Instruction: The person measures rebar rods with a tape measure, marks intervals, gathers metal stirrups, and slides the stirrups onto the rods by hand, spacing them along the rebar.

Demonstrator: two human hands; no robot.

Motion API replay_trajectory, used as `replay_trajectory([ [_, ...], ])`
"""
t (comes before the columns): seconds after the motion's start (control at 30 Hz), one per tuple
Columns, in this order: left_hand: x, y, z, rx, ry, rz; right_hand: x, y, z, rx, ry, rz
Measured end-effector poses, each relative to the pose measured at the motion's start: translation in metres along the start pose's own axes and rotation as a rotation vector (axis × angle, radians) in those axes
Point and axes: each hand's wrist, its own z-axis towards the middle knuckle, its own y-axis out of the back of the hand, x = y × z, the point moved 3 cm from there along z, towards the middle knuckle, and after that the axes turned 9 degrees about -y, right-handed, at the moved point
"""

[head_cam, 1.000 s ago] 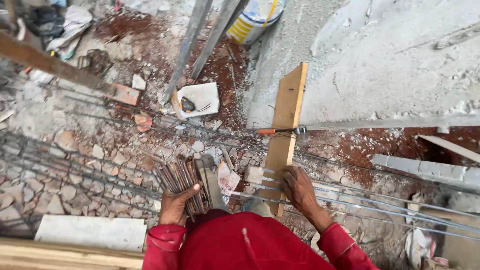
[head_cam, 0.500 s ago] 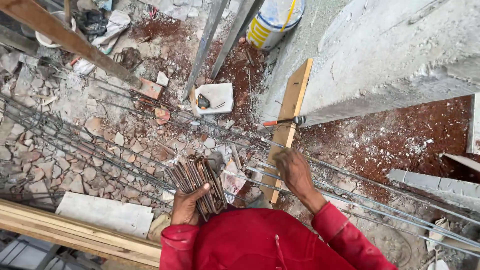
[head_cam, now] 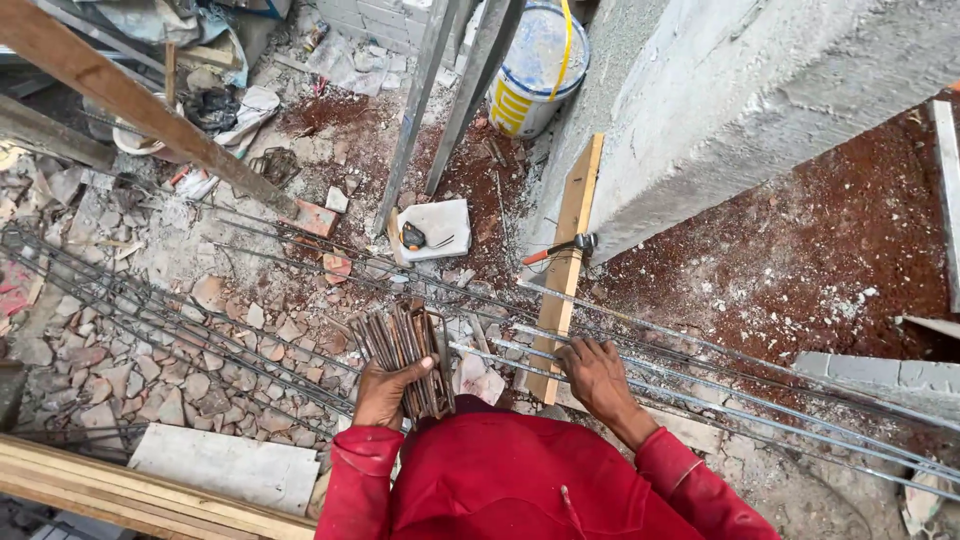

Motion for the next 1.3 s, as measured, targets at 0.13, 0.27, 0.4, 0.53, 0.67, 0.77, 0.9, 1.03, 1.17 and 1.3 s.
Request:
replay_trajectory([
  [0.13,-0.009,-0.011,-0.013,0.057,0.008,-0.043,-0.015,-0.006,0.003,0.163,-0.101,0.199],
  [0.27,-0.010,-0.014,-0.003,0.083,-0.034,-0.062,-0.032,0.004,-0.005,0.184,-0.074,0.085],
  [0.4,0.000,-0.001,0.005,-0.062,0.005,0.015,-0.050,0.018,-0.010,0.044,0.009,0.023],
  [0.53,0.005,0.002,0.019,0.023,0.008,0.057,0.000,0.007,-0.009,-0.064,0.059,0.191],
  [0.67,-0.005,-0.010,0.017,0.150,-0.063,0.056,0.053,-0.007,0.003,-0.066,0.061,0.223],
  [0.77,-0.011,-0.017,0.017,0.162,0.006,0.037,0.053,-0.011,-0.001,0.033,0.022,0.212],
  [0.9,-0.011,-0.023,0.018,0.139,0.027,0.111,0.026,-0.010,-0.011,0.164,-0.076,0.168],
  [1.03,-0.002,-0.029,0.026,0.251,-0.014,0.124,-0.010,-0.018,-0.020,0.065,-0.003,0.132],
  [1.17,0.011,-0.045,0.041,0.184,0.006,0.209,-0.014,-0.037,-0.025,0.139,-0.051,0.049],
  [1.3,0.015,-0.062,0.043,0.311,0.031,0.121,-0.007,-0.021,-0.017,0.032,-0.072,0.084],
])
